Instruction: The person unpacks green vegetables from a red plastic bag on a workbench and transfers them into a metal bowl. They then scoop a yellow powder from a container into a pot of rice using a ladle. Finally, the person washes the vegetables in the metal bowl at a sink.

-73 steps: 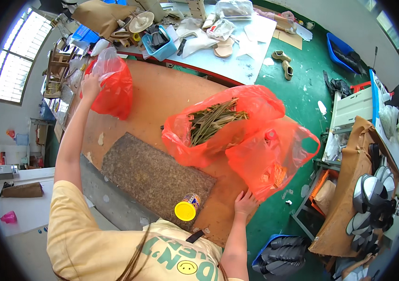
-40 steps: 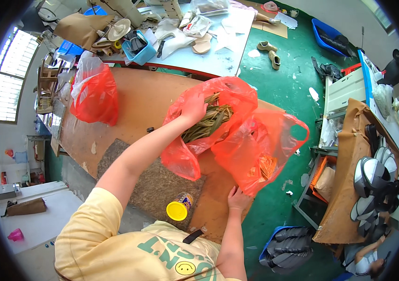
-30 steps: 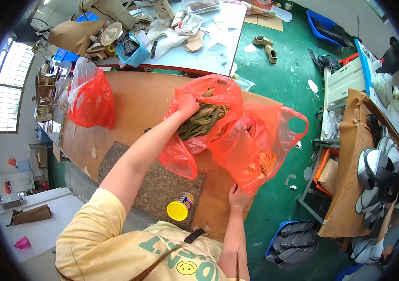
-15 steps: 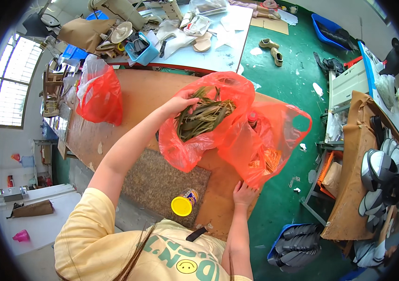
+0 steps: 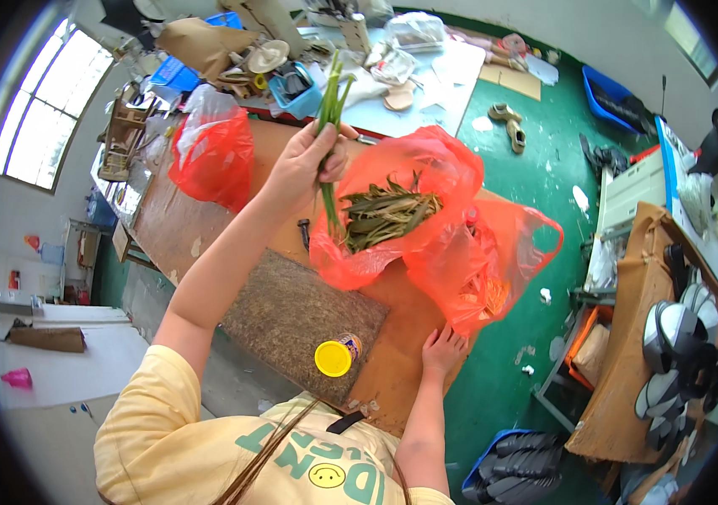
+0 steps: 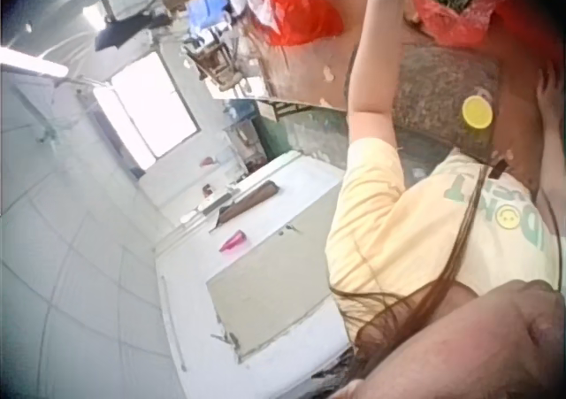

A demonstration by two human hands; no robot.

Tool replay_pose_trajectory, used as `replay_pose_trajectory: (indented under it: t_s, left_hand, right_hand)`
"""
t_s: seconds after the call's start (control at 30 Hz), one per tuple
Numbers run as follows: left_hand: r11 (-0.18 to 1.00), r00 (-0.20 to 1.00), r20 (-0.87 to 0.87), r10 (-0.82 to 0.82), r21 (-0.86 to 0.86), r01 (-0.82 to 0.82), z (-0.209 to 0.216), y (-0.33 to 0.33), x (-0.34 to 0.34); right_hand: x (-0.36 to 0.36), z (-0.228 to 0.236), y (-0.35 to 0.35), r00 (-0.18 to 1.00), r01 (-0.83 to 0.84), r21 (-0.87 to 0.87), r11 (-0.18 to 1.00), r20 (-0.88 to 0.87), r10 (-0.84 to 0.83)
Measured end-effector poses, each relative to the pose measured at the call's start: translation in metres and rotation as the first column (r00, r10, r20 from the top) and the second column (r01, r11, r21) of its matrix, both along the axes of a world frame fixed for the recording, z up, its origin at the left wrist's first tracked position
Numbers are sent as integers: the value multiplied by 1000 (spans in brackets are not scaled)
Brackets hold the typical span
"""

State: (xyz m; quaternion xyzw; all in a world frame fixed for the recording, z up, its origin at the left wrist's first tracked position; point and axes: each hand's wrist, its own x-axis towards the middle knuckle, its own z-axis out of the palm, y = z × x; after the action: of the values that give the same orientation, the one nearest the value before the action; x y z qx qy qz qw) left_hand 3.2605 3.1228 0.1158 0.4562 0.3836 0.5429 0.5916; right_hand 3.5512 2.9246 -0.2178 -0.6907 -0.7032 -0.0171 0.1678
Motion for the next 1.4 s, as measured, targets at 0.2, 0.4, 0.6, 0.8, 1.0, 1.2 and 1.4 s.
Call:
replay_pose_trajectory:
  t_s: [0.2, 0.4, 0.6, 0.8, 1.0, 1.2, 1.4]
  left_hand:
    - [995, 947, -321, -19, -97, -13, 82, -101, 13]
    - [953, 994, -89, -57, -301, 28, 57, -197, 39]
    - [916, 996, 84, -12, -398, 45, 4, -248, 91]
    - [944, 994, -113, 14, -327, -50, -1, -277, 127]
    - [971, 968, -248, 30, -221, -87, -6, -294, 142]
    - [967, 974, -225, -6, -248, -51, -11, -307, 139]
    - [961, 987, -158, -30, -276, -15, -12, -309, 138]
  right_hand:
    - [2, 4, -2, 1000, -7, 28, 1000, -17, 8]
    - [21, 59, 11, 939, -33, -119, 992, -343, -10]
    - [-9, 227, -8, 384, -244, 47, 969, -912, 141]
    - [-8, 302, -45, 143, -287, 144, 947, -971, 191]
    - [-8, 316, -57, 73, -258, 137, 956, -984, 161]
    - [-9, 315, -52, -38, -294, 76, 953, -997, 68]
    - [-4, 309, -52, -81, -337, 32, 941, -997, 4]
